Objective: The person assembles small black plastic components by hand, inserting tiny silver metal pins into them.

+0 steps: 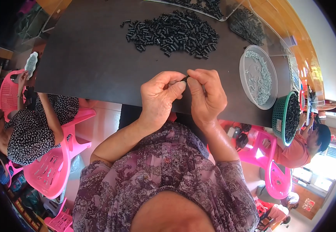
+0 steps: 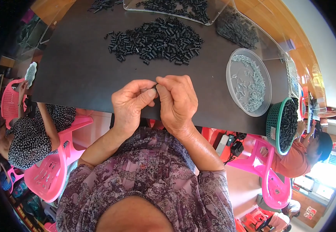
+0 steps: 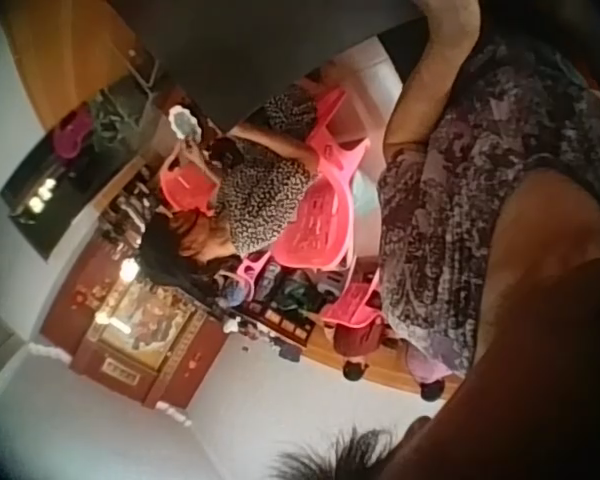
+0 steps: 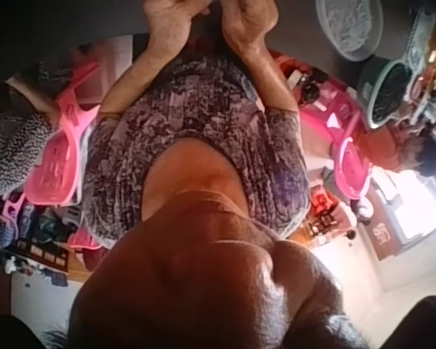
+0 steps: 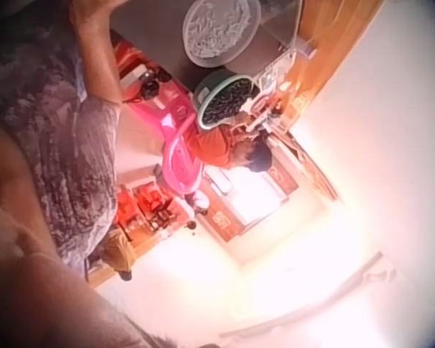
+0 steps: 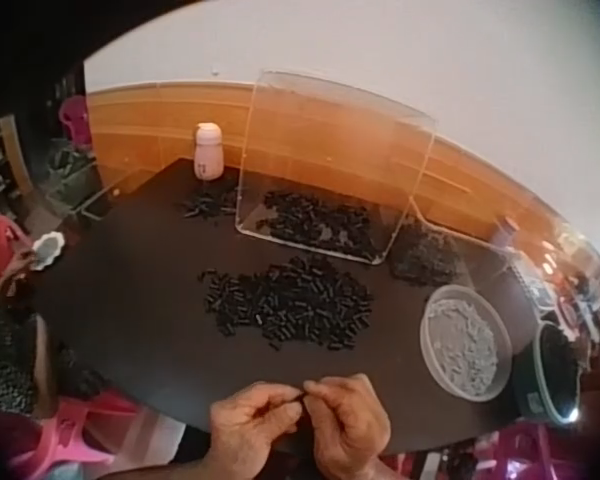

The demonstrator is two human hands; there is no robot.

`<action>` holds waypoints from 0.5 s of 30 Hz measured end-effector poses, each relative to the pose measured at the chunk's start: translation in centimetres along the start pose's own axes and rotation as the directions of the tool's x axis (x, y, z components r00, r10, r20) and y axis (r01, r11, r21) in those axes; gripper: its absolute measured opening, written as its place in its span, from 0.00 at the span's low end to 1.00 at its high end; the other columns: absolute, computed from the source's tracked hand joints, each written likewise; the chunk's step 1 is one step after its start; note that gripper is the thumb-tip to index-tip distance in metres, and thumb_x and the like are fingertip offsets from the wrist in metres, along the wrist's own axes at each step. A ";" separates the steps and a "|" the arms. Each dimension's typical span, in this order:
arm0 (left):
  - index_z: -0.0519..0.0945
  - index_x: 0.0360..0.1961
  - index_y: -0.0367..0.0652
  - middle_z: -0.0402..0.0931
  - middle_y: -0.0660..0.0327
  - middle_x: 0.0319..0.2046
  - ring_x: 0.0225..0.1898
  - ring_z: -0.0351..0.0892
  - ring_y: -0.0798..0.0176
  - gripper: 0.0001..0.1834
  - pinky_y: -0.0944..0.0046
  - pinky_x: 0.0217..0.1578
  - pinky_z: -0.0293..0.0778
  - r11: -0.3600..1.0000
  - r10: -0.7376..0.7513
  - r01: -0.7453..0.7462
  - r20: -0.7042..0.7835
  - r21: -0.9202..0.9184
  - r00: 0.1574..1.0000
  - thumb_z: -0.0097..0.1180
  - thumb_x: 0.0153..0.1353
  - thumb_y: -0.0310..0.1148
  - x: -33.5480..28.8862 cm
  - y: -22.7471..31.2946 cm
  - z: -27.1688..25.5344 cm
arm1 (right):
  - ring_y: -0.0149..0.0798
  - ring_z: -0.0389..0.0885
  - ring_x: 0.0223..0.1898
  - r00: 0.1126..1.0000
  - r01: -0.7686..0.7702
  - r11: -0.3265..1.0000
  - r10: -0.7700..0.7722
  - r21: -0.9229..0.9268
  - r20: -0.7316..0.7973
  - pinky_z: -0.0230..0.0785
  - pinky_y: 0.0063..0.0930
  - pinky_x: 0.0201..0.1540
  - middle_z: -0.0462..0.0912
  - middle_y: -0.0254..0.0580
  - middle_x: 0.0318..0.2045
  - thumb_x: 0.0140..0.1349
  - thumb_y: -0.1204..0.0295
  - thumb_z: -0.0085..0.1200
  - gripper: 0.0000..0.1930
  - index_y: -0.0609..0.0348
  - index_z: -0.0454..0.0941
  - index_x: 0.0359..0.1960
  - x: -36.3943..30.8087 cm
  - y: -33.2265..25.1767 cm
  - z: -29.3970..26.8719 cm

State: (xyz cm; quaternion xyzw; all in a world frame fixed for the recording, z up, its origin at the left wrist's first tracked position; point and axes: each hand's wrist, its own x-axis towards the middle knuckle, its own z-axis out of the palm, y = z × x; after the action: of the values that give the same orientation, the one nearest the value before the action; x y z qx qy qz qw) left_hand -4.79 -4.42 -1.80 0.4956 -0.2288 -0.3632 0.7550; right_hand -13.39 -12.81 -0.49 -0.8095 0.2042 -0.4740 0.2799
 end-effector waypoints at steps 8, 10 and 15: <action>0.78 0.36 0.31 0.77 0.62 0.25 0.24 0.74 0.74 0.08 0.75 0.27 0.71 0.979 -0.176 0.182 0.077 -0.092 0.981 0.58 0.56 0.24 0.9 0.0 -1.0 | 0.30 0.73 0.36 0.985 -0.129 0.991 0.124 0.037 0.116 0.65 0.19 0.38 0.77 0.40 0.35 0.55 0.85 0.52 0.12 0.62 0.80 0.40 -1.1 -0.1 -0.7; 0.78 0.36 0.32 0.77 0.62 0.25 0.23 0.74 0.73 0.07 0.75 0.27 0.71 0.969 -0.214 0.224 0.093 -0.107 0.972 0.57 0.57 0.24 0.9 0.0 -1.1 | 0.29 0.73 0.37 0.980 -0.169 0.983 0.159 0.074 0.121 0.65 0.19 0.39 0.76 0.39 0.36 0.55 0.86 0.52 0.12 0.62 0.80 0.40 -1.2 0.0 -0.6; 0.79 0.33 0.33 0.77 0.62 0.24 0.22 0.74 0.73 0.06 0.75 0.24 0.69 0.971 -0.200 0.211 0.097 -0.111 0.975 0.58 0.57 0.26 1.0 -0.1 -1.1 | 0.28 0.72 0.37 0.968 -0.231 0.966 0.217 0.114 0.125 0.64 0.18 0.40 0.76 0.37 0.36 0.56 0.86 0.52 0.13 0.61 0.81 0.41 -1.5 0.1 -0.3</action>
State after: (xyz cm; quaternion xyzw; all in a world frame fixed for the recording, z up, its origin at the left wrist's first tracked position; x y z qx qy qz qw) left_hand -3.42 -4.64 -2.34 0.4541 -0.1859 -0.4735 0.7314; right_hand -14.34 -12.09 -1.43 -0.7869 0.2475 -0.4053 0.3940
